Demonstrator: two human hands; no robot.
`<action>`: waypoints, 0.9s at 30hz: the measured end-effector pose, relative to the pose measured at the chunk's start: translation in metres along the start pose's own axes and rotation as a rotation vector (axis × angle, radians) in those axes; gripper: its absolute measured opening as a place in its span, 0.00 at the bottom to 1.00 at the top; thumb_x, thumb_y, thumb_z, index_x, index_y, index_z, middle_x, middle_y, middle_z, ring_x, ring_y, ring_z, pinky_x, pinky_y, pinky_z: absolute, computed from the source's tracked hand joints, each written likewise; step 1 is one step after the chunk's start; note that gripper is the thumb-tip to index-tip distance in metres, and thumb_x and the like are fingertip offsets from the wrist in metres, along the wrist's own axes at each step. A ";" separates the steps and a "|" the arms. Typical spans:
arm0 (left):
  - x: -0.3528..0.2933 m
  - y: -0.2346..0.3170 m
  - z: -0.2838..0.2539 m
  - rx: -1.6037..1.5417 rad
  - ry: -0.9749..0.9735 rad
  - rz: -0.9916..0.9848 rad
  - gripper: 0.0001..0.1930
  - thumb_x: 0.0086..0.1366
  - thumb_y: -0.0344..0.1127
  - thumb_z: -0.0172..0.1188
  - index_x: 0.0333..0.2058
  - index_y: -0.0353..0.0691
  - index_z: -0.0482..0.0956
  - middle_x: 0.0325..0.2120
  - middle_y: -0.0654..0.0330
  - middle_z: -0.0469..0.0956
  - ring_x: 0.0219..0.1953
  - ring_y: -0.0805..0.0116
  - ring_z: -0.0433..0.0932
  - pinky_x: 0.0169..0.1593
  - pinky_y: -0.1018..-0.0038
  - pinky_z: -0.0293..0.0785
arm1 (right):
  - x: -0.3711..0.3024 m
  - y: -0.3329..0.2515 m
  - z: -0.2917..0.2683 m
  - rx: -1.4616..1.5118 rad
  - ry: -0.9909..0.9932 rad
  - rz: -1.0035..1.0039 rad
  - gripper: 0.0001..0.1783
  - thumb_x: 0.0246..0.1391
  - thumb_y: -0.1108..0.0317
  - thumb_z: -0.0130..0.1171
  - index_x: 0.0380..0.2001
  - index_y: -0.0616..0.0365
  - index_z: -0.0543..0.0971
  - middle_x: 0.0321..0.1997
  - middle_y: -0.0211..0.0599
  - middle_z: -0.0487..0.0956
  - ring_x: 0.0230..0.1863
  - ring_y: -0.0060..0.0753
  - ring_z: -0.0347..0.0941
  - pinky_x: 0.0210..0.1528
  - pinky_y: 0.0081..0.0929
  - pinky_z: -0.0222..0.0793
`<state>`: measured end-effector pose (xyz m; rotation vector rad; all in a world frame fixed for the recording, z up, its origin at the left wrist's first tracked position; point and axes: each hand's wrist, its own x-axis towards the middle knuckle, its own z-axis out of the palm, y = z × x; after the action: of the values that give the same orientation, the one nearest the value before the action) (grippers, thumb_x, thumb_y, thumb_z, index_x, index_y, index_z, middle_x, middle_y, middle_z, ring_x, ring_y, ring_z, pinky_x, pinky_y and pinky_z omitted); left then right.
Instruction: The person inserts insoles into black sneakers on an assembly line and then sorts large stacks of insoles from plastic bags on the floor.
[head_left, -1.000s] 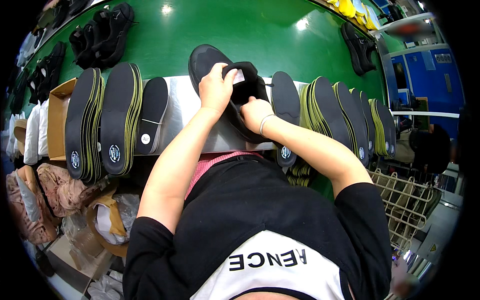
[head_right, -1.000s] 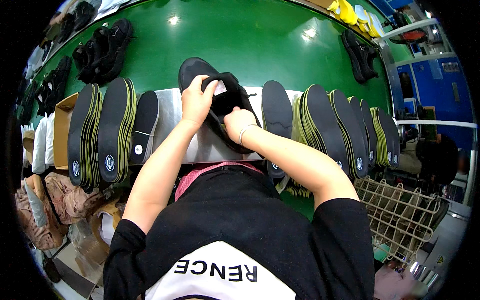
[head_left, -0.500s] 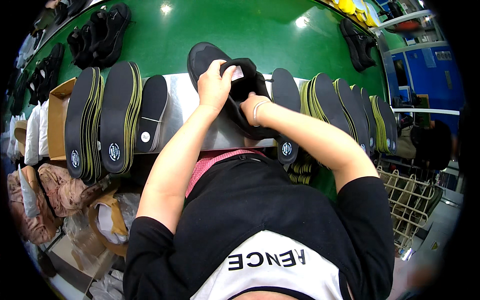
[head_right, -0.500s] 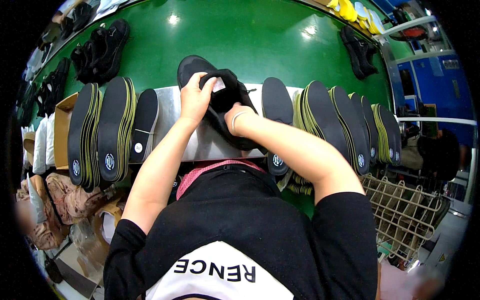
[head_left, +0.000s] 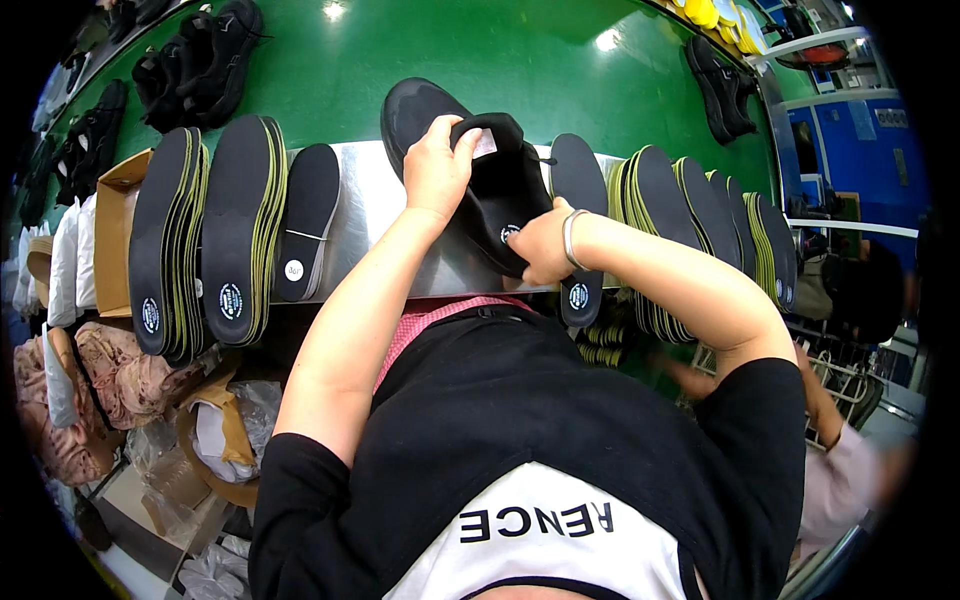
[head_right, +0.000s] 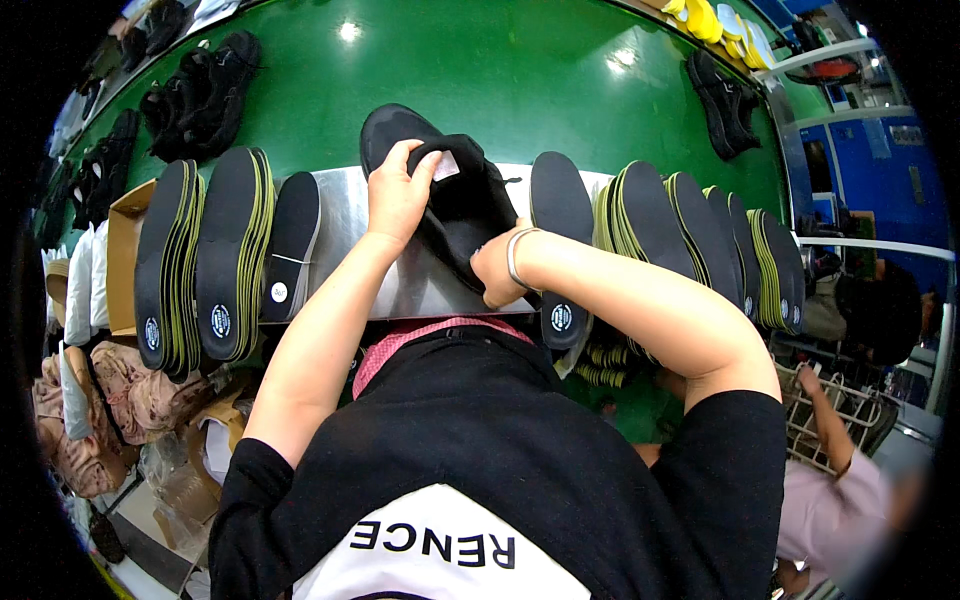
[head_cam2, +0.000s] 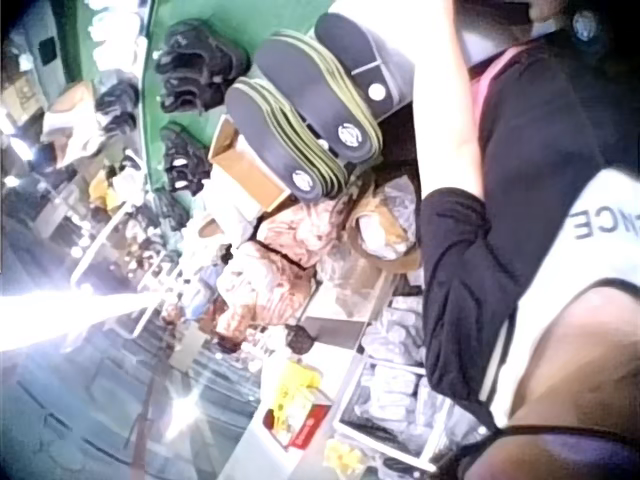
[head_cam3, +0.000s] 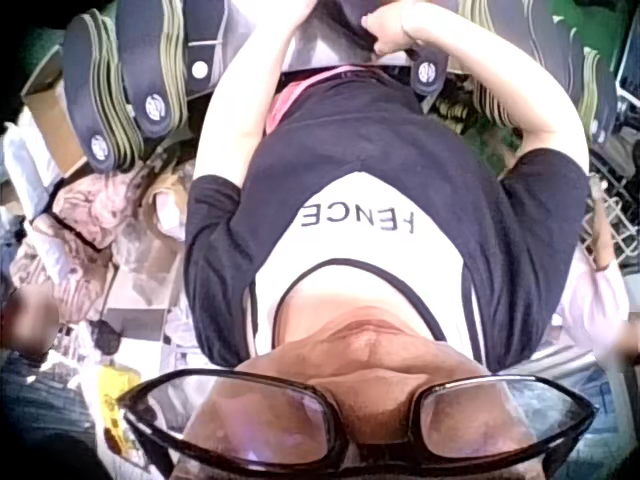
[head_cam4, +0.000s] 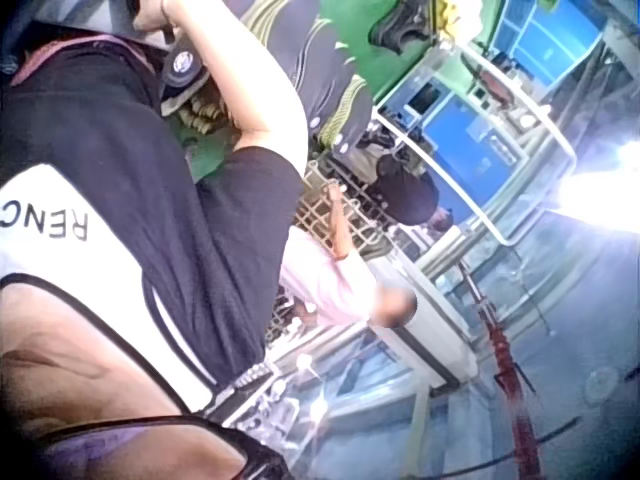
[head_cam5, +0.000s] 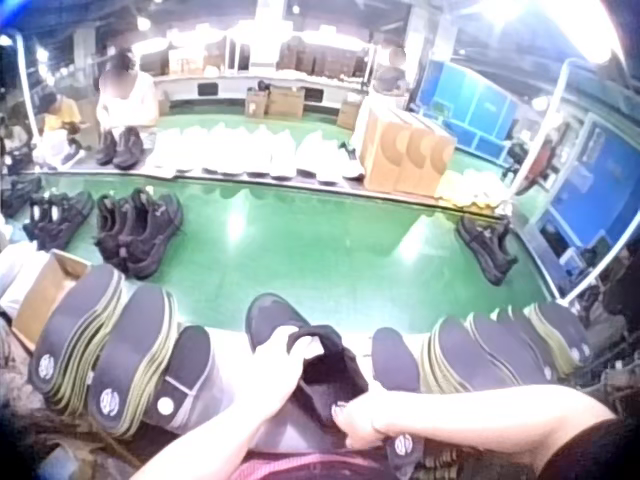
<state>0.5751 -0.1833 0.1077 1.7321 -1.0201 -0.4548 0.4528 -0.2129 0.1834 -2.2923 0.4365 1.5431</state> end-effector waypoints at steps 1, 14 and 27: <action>0.001 -0.001 0.001 0.011 0.007 -0.003 0.13 0.52 0.42 0.55 0.32 0.39 0.72 0.23 0.52 0.75 0.27 0.55 0.74 0.32 0.68 0.69 | 0.003 0.001 0.004 0.043 -0.045 0.010 0.24 0.39 0.60 0.49 0.41 0.62 0.68 0.35 0.46 0.75 0.40 0.42 0.71 0.43 0.39 0.60; 0.011 0.013 -0.012 -0.154 -0.188 0.054 0.12 0.55 0.34 0.54 0.35 0.32 0.71 0.27 0.60 0.74 0.30 0.75 0.70 0.36 0.79 0.66 | -0.005 0.024 0.068 0.818 1.328 -0.113 0.15 0.44 0.61 0.50 0.36 0.55 0.70 0.36 0.37 0.73 0.45 0.38 0.65 0.52 0.44 0.50; 0.039 -0.002 -0.059 0.067 -0.334 0.164 0.13 0.53 0.31 0.52 0.36 0.31 0.68 0.30 0.55 0.72 0.33 0.69 0.70 0.39 0.74 0.66 | 0.049 0.011 0.166 1.014 0.885 0.937 0.39 0.28 0.44 0.59 0.47 0.48 0.64 0.56 0.54 0.52 0.58 0.50 0.47 0.46 0.50 0.53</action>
<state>0.6400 -0.1804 0.1359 1.6473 -1.4178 -0.6239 0.3291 -0.1528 0.0780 -1.7485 2.1178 0.1517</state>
